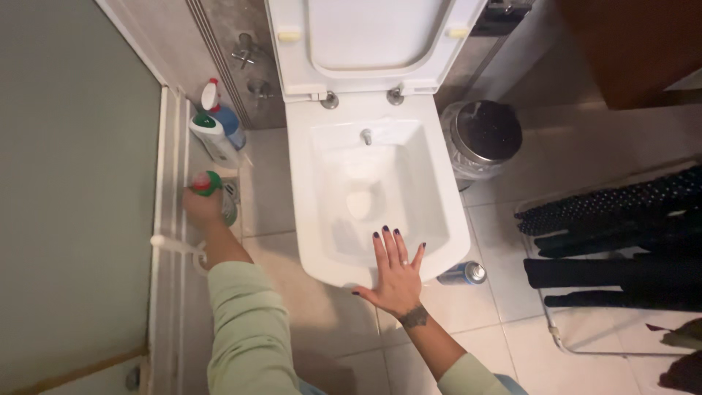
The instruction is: The person applies cleaning foam from a spray can into the toilet bowl, then scrubs the interior with a toilet brush. They later add liquid cleaner from a green bottle and continue scrubbing the bowl.
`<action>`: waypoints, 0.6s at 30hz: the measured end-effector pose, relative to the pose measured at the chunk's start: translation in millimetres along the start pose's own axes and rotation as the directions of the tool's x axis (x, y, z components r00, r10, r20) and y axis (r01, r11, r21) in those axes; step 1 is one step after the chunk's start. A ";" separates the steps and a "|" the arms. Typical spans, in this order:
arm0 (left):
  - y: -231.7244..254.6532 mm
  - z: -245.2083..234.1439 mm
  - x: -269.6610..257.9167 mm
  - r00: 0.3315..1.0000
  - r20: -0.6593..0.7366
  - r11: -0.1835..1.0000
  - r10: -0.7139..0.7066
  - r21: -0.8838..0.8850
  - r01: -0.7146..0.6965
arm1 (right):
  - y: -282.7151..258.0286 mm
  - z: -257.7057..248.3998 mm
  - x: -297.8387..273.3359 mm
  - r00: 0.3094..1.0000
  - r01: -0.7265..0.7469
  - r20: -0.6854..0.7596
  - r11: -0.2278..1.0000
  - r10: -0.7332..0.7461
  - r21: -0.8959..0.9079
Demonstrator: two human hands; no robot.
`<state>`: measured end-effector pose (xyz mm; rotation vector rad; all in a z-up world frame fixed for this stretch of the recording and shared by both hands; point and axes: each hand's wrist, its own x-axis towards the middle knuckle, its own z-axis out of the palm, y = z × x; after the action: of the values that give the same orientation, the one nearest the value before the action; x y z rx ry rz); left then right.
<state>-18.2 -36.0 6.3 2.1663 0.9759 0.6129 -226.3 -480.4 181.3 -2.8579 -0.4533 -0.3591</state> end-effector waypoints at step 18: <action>99.9 -213.2 -165.7 0.958 0.078 0.937 0.276 -0.244 -0.250 | 10.5 -7.2 11.9 0.991 0.103 0.071 0.987 -0.112 0.122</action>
<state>-210.0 -132.6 198.1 2.1092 0.5283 0.6871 -213.3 -488.7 189.4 -2.7465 -0.6239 -0.2321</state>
